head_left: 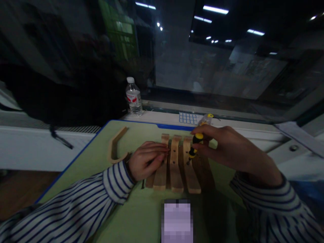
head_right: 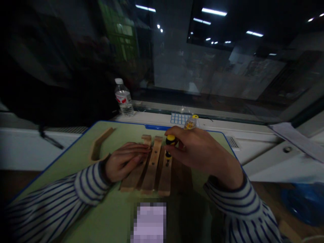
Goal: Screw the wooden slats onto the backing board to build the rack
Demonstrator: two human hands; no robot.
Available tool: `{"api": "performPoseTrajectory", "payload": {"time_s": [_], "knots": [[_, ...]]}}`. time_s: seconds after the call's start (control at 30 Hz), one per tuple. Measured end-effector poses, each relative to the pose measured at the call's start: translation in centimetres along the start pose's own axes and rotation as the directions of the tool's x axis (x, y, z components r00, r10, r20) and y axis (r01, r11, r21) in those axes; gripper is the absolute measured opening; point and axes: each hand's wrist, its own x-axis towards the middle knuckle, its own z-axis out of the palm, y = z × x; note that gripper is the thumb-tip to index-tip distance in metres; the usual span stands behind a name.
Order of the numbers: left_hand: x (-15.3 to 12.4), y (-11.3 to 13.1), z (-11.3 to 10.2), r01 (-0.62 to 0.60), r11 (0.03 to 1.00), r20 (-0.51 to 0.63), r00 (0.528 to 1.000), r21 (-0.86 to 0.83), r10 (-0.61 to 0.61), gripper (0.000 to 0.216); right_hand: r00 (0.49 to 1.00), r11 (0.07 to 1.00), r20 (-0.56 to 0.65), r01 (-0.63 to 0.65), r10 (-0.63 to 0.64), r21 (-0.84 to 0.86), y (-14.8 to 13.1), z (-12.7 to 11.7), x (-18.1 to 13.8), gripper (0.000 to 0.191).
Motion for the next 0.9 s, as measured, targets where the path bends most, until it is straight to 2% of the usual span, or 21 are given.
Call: {"api": "performPoseTrajectory", "payload": {"time_s": [0.1, 0.2, 0.3, 0.4, 0.5, 0.6, 0.77, 0.9], "knots": [[0.3, 0.4, -0.3, 0.041, 0.999, 0.018, 0.999, 0.009, -0.041, 0.021, 1.000, 0.999, 0.013, -0.020, 0.021, -0.028, -0.1, -0.1, 0.1, 0.033], [1.4, 1.3, -1.1, 0.136, 0.990, 0.085, 0.987, 0.026, -0.137, 0.020, 0.999, 0.998, 0.009, -0.051, 0.051, -0.048, -0.4, -0.1, 0.2, 0.032], [3.7, 2.6, -2.1, 0.277, 0.961, 0.207, 0.939, 0.025, -0.276, 0.023, 0.998, 0.997, 0.002, -0.055, 0.055, -0.048, -0.5, -0.1, 0.2, 0.034], [6.4, 3.5, -2.5, 0.323, 0.941, 0.385, 0.885, -0.098, -0.263, 0.029, 0.999, 0.998, -0.001, -0.043, 0.043, -0.050, -0.5, 0.0, 0.2, 0.035], [8.0, 3.7, -1.8, 0.448, 0.854, 0.485, 0.828, -0.266, -0.283, 0.030, 0.999, 0.997, -0.002, -0.047, 0.047, -0.067, -0.5, 0.1, 0.2, 0.035], [8.2, 3.7, -0.6, 0.523, 0.782, 0.483, 0.810, -0.340, -0.331, 0.033, 0.998, 0.995, 0.001, -0.056, 0.056, -0.083, -0.5, 0.0, 0.2, 0.034], [7.7, 3.6, 0.8, 0.550, 0.777, 0.422, 0.810, -0.307, -0.406, 0.032, 0.997, 0.993, 0.000, -0.076, 0.076, -0.091, -0.7, 0.1, 0.3, 0.031], [7.9, 3.9, 1.1, 0.572, 0.744, 0.395, 0.808, -0.346, -0.438, 0.022, 0.997, 0.989, -0.008, -0.082, 0.082, -0.127, -1.0, 0.2, 0.3, 0.030]]}}
